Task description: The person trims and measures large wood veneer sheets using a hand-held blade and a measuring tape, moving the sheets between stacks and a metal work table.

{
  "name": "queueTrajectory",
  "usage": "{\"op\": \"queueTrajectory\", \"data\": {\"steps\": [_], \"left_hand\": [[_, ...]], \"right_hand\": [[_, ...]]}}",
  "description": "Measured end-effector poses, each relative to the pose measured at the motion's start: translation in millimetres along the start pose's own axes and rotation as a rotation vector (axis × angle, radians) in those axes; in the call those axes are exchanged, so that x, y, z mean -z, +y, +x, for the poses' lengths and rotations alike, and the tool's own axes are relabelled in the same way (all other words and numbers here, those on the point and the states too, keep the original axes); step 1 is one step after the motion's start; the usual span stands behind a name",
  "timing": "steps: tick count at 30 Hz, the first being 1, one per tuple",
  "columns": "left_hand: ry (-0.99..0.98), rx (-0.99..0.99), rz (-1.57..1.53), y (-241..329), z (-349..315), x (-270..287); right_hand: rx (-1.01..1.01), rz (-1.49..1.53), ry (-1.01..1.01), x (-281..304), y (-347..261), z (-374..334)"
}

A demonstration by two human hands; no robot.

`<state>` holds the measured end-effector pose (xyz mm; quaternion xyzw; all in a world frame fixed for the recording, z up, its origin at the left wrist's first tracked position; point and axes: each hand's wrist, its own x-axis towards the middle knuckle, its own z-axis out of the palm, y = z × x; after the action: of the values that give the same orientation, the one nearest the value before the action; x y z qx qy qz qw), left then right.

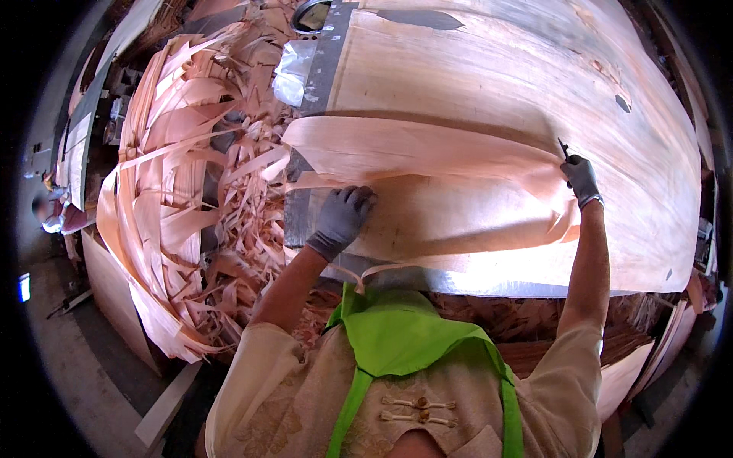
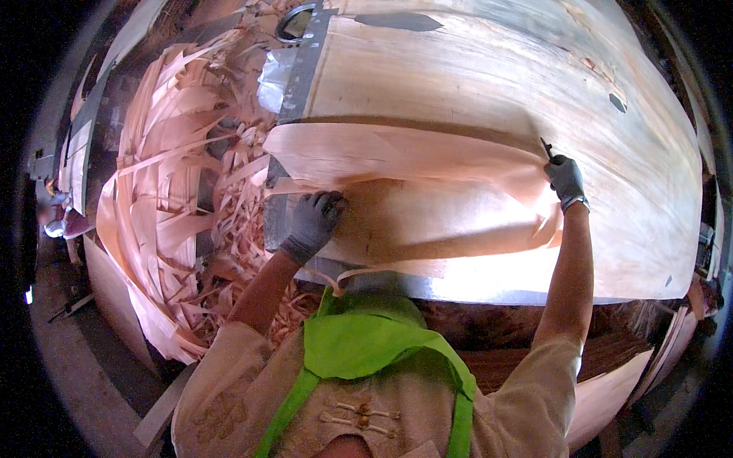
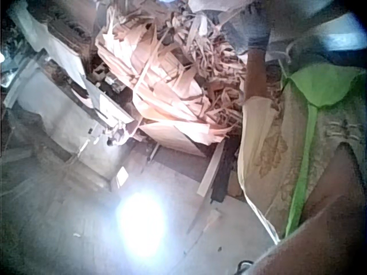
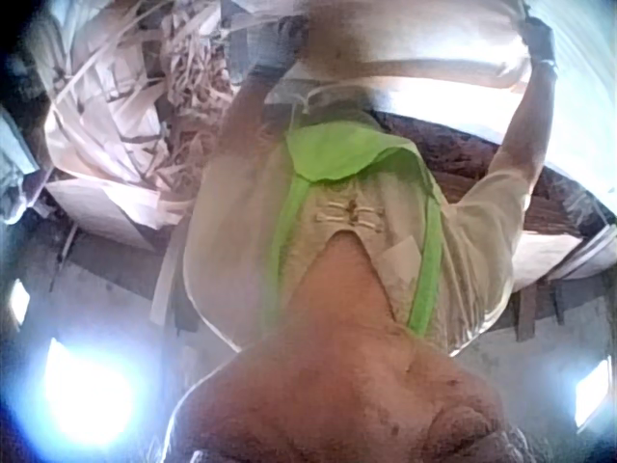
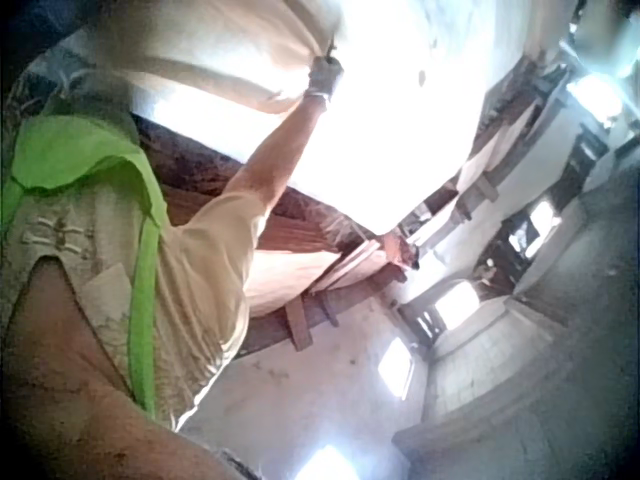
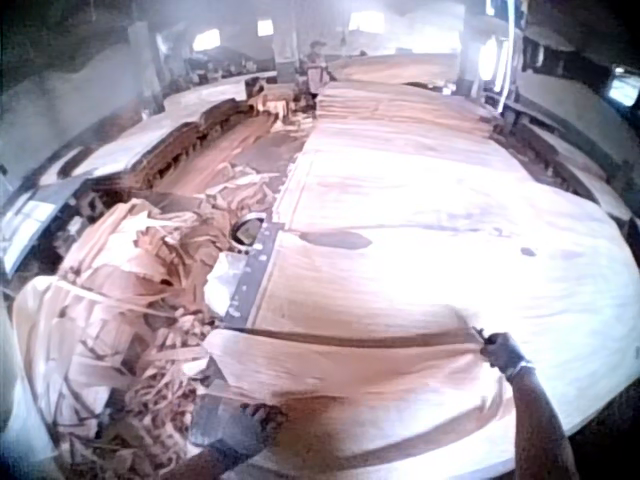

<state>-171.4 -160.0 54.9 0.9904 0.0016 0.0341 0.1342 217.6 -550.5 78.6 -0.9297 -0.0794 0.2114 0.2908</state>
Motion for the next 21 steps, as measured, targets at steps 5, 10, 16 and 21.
{"op": "queueTrajectory", "data": {"steps": [5,10,16,21], "left_hand": [[0.418,1.027,-1.830,43,9,0],[0.809,0.679,-2.066,23,13,-63],[0.829,0.642,-2.475,-5,31,-56],[0.891,0.609,-2.349,19,54,1]], "right_hand": [[0.025,-0.057,-0.044,15,-19,-5],[0.004,-0.032,-0.133,26,-24,-10],[-0.044,-0.041,-0.180,28,-30,-10],[-0.055,-0.050,-0.191,32,-39,-16]]}}
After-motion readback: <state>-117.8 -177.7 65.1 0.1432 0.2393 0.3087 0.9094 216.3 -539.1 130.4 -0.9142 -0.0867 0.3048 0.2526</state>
